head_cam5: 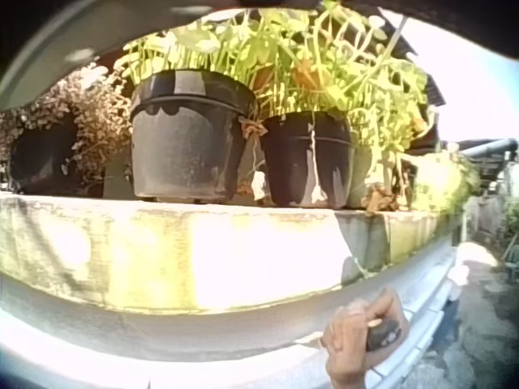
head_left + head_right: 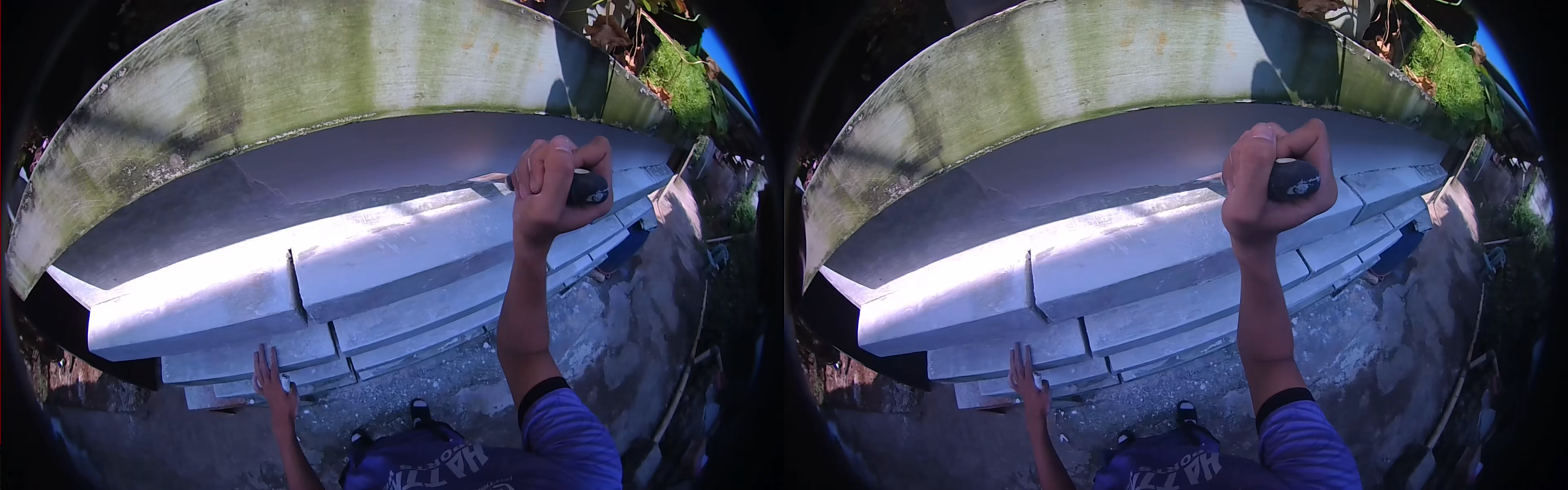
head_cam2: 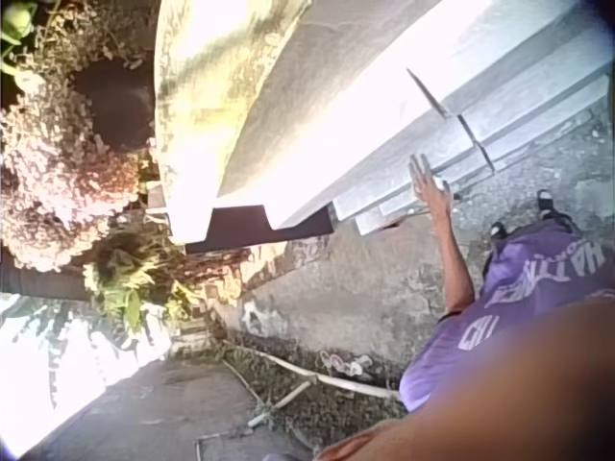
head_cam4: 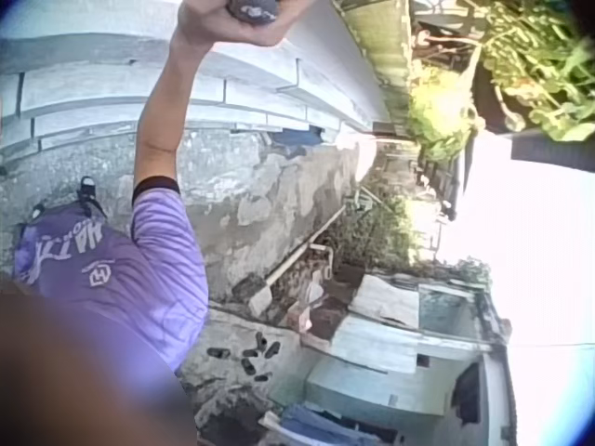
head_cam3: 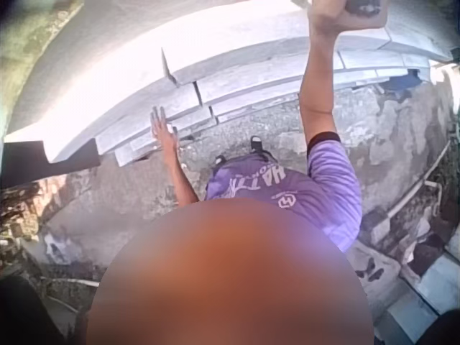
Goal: The person applies and smooths wall filler onto a concrete structure with a putty knife.
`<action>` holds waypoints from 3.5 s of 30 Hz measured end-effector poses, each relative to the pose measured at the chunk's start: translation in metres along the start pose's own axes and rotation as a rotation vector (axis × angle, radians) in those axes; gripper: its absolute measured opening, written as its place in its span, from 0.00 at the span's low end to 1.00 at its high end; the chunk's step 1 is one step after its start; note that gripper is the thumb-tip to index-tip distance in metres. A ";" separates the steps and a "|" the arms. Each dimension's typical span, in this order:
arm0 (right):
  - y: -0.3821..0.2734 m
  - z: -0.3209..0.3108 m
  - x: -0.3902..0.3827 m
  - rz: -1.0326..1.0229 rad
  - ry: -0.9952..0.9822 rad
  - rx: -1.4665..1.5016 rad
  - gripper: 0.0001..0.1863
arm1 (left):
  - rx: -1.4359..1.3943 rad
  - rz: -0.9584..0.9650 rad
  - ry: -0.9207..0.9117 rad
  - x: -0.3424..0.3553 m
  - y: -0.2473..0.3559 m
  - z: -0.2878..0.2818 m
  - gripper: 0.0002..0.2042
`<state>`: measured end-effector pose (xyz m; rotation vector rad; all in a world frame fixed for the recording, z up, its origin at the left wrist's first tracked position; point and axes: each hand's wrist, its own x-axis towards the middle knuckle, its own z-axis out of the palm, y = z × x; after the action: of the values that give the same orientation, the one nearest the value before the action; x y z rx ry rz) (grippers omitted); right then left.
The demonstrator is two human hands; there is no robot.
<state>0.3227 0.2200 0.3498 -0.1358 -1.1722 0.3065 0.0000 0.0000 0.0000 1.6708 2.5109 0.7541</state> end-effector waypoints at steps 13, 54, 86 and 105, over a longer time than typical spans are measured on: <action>0.024 0.003 0.007 -0.084 0.034 -0.112 0.15 | -0.069 0.009 0.066 -0.002 0.008 -0.002 0.41; 0.014 -0.035 0.003 -0.050 0.034 -0.084 0.15 | -0.034 -0.056 0.112 -0.005 0.031 0.001 0.44; -0.033 -0.274 -0.142 0.005 0.270 -0.367 0.14 | 0.106 0.884 0.030 0.085 0.445 -0.043 0.50; -0.114 -0.293 -0.207 0.279 0.102 -0.406 0.10 | 0.307 0.413 0.240 0.056 0.302 -0.118 0.43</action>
<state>0.5391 0.0639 0.0839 -0.6669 -1.1025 0.2990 0.2024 0.0966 0.2411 2.3860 2.5704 0.6476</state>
